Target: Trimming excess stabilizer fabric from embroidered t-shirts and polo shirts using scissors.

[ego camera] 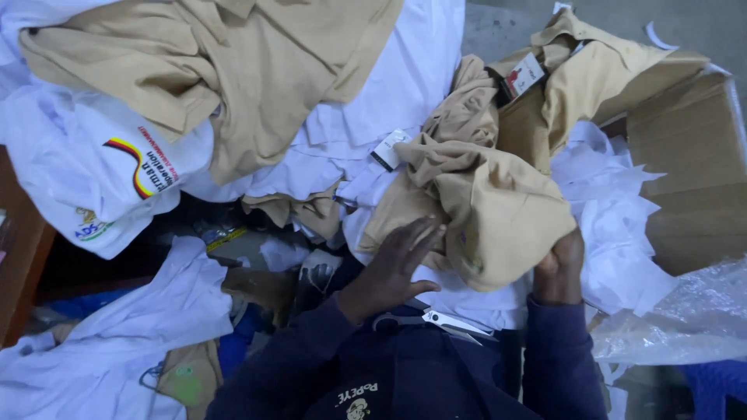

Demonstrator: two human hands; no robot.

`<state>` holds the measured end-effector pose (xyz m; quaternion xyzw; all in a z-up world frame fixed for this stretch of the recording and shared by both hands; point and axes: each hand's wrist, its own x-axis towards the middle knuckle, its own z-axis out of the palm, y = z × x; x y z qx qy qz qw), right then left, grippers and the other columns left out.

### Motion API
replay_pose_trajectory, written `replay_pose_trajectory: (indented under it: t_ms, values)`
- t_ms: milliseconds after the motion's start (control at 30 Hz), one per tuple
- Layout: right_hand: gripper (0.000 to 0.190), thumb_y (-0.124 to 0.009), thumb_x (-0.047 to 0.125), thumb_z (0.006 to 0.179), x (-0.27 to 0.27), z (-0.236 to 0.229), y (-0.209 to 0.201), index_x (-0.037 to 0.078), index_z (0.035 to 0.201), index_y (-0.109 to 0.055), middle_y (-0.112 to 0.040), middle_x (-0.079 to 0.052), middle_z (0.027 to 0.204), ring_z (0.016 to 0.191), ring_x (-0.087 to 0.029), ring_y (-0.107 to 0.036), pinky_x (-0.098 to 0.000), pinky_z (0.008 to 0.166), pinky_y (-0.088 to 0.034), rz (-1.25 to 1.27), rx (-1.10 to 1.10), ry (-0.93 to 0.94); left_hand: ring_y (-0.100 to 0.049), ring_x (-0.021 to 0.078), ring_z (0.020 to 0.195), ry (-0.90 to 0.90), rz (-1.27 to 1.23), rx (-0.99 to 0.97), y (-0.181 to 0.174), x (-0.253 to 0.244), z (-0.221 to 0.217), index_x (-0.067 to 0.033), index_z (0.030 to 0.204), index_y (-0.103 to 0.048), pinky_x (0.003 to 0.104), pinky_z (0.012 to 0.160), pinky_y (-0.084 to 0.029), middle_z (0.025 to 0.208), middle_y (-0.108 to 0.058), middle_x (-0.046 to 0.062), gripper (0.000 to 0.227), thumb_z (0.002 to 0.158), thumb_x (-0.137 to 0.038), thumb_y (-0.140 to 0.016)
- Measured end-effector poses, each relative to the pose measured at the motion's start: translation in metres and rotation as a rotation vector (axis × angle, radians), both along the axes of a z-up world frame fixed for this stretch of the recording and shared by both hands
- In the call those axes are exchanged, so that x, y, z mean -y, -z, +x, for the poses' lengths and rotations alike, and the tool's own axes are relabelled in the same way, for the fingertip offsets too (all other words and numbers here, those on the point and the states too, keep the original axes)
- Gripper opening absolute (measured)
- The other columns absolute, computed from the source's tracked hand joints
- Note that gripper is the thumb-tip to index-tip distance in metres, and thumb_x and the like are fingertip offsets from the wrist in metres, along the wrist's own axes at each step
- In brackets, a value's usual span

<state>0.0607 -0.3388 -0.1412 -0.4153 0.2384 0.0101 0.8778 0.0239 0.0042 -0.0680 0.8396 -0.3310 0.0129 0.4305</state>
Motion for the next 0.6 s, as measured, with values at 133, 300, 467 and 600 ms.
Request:
replay_pose_trajectory:
  t_ms: [133,300,467,600]
  values:
    - [0.037,-0.050,0.027,0.114,0.003,0.012,0.028,0.005,0.140,-0.063,-0.070,-0.016,0.138,0.120,-0.029,-0.071,-0.0406,0.098,-0.062,0.036,0.048,0.059,-0.026,0.0574,0.155,0.023,0.108,0.151,0.023,0.059,0.014,-0.0110,0.172,-0.020,0.071,0.119,-0.027,0.173,-0.023,0.027,0.132,0.065,-0.037,-0.094]
    - [0.031,-0.053,0.021,0.109,-0.066,-0.044,-0.103,-0.002,0.128,-0.063,-0.073,-0.016,0.128,0.109,-0.031,-0.074,-0.0440,0.098,-0.058,-0.218,0.084,-0.008,-0.074,0.0364,0.111,-0.202,-0.197,0.350,0.034,0.075,0.044,0.0021,0.132,-0.067,0.043,0.097,-0.061,0.120,-0.070,0.022,0.064,0.090,-0.044,-0.081]
    - [0.029,-0.064,0.025,0.098,-0.095,-0.091,-0.134,-0.003,0.101,-0.075,-0.076,-0.018,0.110,0.098,-0.028,-0.074,-0.0415,0.091,-0.058,-0.498,0.025,-0.380,-0.072,0.0365,0.113,-0.200,0.055,0.598,-0.078,0.057,0.039,0.0065,0.137,-0.063,0.045,0.094,-0.061,0.128,-0.067,0.024,0.037,0.113,-0.014,-0.043]
    - [0.026,-0.063,0.018,0.095,-0.113,-0.073,-0.105,0.003,0.087,-0.082,-0.087,-0.008,0.095,0.094,-0.017,-0.076,-0.0334,0.096,-0.053,-0.814,0.135,-0.300,-0.074,0.0307,0.106,-0.196,0.213,0.693,-0.102,0.065,0.016,0.0087,0.127,-0.068,0.039,0.092,-0.063,0.118,-0.073,0.022,0.024,0.109,0.001,-0.054]
